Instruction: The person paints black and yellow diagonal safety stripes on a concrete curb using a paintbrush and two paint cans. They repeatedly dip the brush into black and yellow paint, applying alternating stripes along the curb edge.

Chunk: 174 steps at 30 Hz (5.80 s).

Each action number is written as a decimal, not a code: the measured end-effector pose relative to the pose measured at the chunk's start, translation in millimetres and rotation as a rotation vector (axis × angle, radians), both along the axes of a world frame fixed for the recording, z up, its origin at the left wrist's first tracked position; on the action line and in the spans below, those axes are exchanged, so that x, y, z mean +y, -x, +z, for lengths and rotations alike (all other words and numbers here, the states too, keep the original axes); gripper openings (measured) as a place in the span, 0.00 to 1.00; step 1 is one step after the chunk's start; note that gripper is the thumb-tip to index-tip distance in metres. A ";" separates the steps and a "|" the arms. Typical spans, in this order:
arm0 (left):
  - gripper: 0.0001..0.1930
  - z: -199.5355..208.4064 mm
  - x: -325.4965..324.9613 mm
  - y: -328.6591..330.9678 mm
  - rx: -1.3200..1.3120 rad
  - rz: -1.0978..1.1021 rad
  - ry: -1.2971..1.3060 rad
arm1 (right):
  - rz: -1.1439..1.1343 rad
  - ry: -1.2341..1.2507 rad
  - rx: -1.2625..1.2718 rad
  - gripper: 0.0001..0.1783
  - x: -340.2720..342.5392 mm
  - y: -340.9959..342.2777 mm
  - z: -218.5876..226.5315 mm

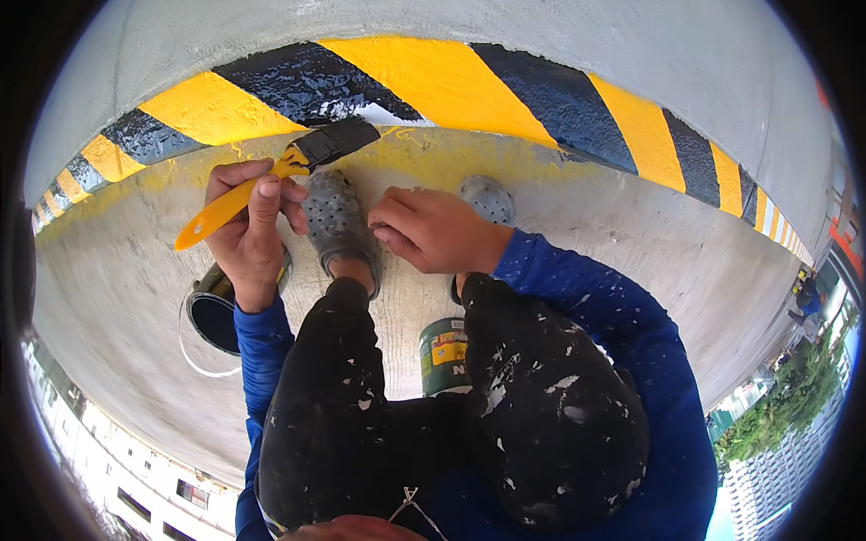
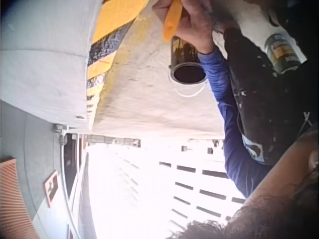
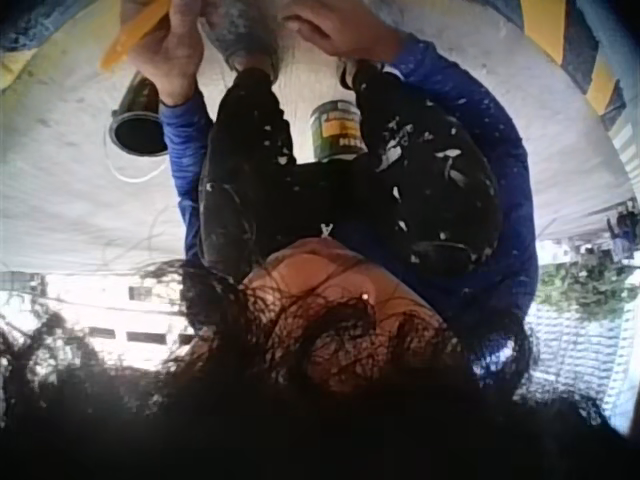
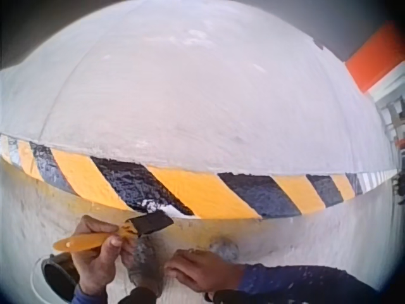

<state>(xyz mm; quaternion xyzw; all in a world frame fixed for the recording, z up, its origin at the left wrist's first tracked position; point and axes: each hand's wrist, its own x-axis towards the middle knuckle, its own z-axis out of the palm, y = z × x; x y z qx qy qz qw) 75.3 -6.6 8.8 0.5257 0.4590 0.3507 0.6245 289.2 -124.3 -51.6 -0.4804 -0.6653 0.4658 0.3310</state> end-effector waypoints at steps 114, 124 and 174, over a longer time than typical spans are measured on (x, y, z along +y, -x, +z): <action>0.11 -170.8 -60.1 55.2 0.302 -0.037 0.412 | -0.441 -0.196 0.140 0.13 56.1 -44.7 73.7; 0.13 -166.0 -49.6 54.1 0.333 -0.038 0.418 | -0.290 -0.378 -0.027 0.14 95.3 -41.4 71.8; 0.15 -160.2 -48.3 56.0 0.361 -0.045 0.434 | -0.320 -0.406 -0.148 0.11 112.4 -39.8 82.0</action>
